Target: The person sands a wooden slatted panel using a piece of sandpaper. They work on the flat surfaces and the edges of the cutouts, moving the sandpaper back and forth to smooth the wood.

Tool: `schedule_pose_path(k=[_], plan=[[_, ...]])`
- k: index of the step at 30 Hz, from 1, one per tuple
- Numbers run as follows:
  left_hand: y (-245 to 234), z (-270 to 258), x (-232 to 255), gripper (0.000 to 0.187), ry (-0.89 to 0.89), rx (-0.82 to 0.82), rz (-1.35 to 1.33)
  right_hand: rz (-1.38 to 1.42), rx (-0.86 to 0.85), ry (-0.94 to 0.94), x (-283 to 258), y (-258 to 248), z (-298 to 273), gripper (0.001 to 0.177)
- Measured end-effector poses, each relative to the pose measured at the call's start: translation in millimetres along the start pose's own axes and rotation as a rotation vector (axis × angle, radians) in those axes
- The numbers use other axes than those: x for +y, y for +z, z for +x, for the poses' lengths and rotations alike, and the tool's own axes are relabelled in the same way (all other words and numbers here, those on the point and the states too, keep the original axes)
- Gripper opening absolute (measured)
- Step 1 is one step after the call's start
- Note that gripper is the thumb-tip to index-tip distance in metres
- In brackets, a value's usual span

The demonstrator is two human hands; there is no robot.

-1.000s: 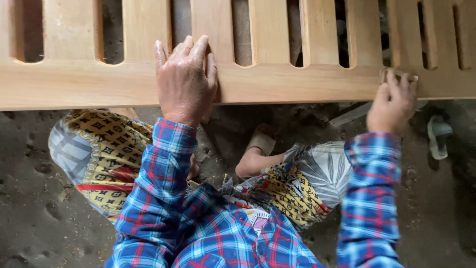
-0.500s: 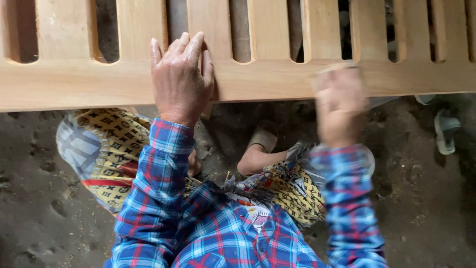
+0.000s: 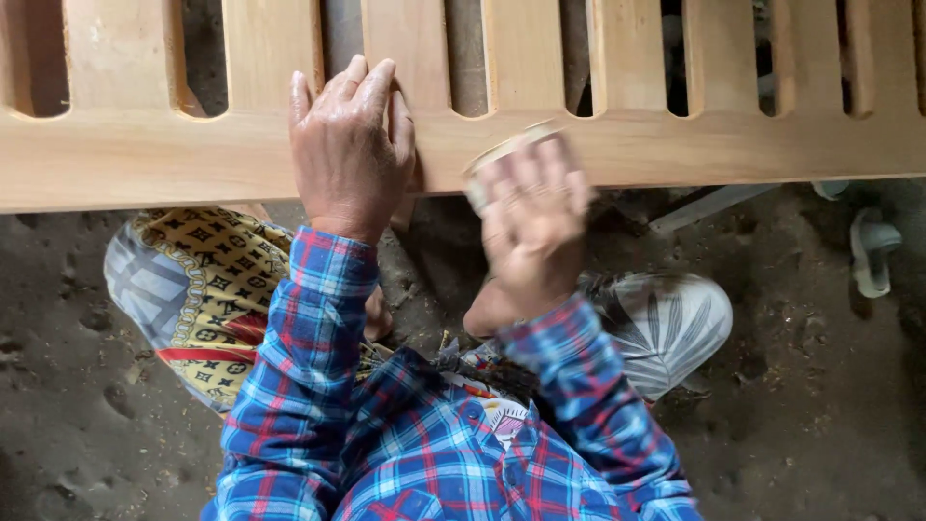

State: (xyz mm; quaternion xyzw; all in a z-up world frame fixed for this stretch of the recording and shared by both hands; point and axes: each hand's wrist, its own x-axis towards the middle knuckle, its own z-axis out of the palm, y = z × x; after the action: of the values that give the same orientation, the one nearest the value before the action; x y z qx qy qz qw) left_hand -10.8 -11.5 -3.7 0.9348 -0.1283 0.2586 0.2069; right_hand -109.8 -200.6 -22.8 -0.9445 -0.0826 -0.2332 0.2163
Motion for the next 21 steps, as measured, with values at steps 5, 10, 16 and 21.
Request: schedule_pose_path(k=[5,10,16,21], plan=[[-6,1,-1,0.020,-0.002,-0.021,-0.044,0.163,-0.028,-0.151,14,-36,26,0.025],[-1,-1,-3,0.021,0.005,-0.016,-0.057,-0.164,0.144,-0.047,188,-67,-8,0.037],[-1,0,0,0.019,0.003,-0.010,-0.057,-0.326,0.221,0.115,187,-39,-5,0.044],[-3,1,1,0.015,0.032,-0.005,-0.023,0.106,-0.108,0.122,33,48,-26,0.051]])
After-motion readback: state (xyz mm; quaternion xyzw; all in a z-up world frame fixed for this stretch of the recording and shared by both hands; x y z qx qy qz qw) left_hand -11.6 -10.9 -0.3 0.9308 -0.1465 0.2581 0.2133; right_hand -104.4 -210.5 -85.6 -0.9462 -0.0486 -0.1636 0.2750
